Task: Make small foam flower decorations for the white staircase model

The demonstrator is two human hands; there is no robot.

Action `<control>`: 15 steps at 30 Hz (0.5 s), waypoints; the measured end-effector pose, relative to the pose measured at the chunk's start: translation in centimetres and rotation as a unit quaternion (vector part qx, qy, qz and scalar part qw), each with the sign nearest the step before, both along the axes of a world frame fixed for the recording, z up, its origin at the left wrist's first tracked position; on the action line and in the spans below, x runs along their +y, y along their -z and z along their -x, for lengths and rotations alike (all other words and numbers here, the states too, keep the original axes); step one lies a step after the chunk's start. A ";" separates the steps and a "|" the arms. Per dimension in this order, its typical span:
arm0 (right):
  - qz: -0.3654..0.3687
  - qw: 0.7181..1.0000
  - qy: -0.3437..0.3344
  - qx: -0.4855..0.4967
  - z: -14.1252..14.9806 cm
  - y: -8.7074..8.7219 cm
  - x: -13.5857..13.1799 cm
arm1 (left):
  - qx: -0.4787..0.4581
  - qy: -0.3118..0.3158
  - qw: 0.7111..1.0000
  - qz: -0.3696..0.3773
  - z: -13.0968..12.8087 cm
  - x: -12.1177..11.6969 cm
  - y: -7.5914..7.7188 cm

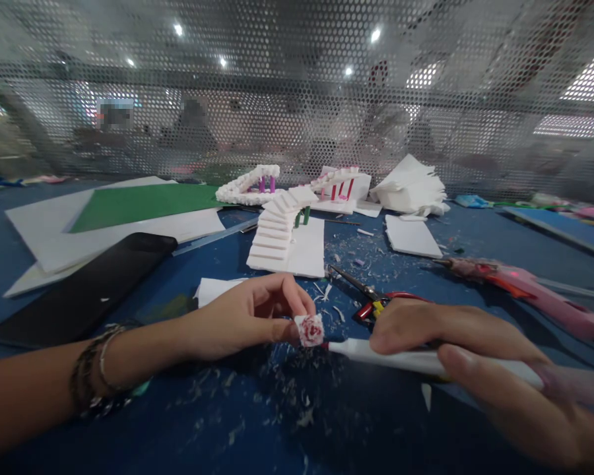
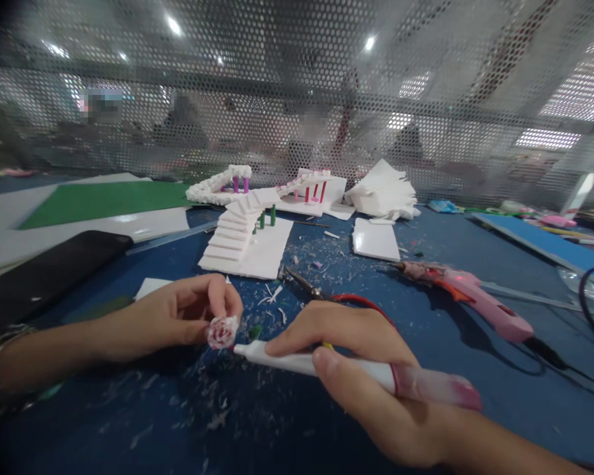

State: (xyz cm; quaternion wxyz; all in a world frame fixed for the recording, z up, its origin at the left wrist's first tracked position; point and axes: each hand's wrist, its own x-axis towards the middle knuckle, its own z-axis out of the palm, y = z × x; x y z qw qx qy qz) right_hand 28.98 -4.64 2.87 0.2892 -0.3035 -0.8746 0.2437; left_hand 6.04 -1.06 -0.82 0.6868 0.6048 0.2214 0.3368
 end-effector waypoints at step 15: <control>-0.056 0.995 -0.056 0.052 0.5 0.8 -0.1 | -0.002 0.003 1.000 0.008 0.0 0.0 0.1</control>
